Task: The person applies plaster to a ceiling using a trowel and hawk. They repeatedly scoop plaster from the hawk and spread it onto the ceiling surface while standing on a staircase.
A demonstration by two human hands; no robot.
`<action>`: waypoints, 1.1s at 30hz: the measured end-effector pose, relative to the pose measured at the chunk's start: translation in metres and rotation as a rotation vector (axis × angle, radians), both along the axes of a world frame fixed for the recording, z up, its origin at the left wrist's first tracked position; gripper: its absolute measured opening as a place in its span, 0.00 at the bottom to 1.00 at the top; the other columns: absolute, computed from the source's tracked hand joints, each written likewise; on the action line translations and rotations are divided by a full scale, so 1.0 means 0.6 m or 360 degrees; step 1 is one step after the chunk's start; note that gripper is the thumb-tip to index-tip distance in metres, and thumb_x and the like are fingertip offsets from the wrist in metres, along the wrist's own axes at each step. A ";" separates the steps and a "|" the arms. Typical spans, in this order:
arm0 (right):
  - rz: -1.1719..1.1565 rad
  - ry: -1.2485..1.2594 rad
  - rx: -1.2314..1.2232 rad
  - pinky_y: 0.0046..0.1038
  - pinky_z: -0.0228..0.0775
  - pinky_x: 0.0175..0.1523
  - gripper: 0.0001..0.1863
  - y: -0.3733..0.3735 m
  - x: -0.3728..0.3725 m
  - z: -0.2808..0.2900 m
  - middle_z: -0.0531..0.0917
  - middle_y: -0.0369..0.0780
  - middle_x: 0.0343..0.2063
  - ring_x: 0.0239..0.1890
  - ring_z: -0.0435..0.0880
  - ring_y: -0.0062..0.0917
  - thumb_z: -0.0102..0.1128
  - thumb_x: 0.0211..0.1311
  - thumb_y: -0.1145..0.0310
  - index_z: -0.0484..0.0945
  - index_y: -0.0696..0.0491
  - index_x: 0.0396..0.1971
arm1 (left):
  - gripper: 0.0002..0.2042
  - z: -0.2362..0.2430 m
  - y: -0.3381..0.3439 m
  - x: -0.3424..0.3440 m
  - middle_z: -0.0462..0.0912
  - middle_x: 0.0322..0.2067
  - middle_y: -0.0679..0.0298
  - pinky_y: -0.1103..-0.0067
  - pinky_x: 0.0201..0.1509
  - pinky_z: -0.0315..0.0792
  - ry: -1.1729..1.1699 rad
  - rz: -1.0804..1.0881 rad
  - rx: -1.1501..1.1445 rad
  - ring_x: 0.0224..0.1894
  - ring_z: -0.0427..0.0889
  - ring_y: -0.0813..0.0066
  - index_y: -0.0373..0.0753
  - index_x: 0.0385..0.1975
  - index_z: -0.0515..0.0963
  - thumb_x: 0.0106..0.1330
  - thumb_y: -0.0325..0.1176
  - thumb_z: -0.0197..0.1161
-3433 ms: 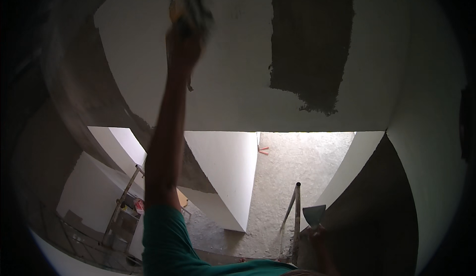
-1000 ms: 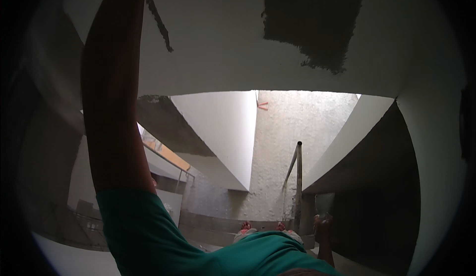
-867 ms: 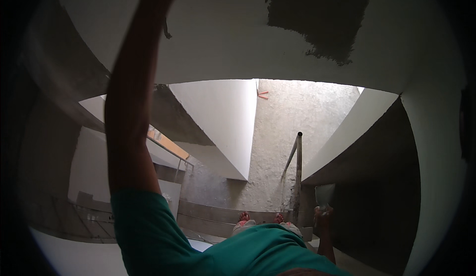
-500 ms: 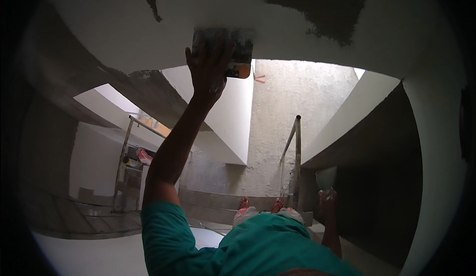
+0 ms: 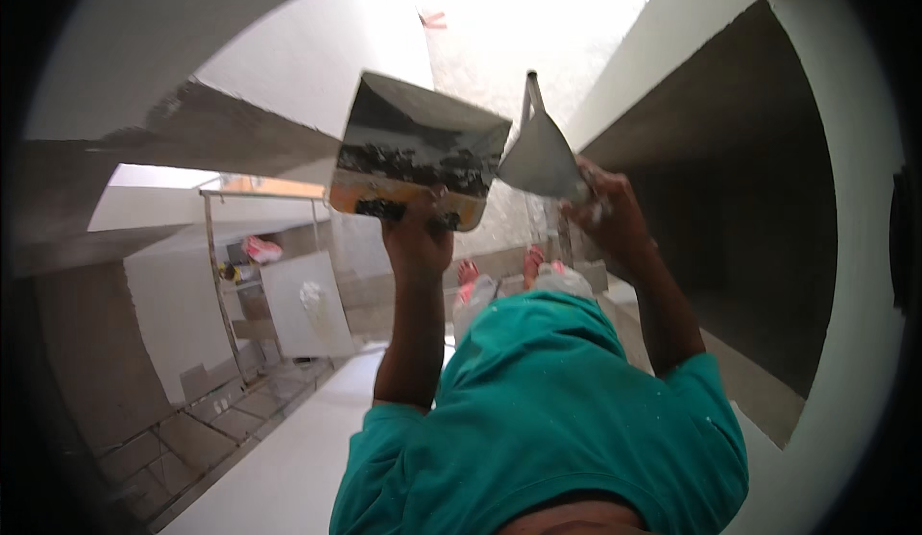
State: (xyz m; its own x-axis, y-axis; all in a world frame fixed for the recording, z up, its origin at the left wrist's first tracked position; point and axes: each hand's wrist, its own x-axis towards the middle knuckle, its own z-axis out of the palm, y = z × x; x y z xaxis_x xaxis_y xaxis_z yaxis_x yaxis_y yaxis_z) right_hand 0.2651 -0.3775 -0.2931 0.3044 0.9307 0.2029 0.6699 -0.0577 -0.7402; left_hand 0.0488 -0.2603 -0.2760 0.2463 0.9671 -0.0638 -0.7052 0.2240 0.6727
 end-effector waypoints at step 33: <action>0.0233 0.0280 0.0269 0.32 0.76 0.44 0.39 0.122 -0.066 0.001 0.79 0.51 0.43 0.42 0.83 0.34 0.65 0.51 0.78 0.61 0.55 0.66 | 0.09 -0.045 -0.010 -0.108 0.79 0.33 0.62 0.72 0.46 0.77 0.0185 0.0171 -0.0398 0.36 0.81 0.72 0.32 0.37 0.76 0.56 0.21 0.59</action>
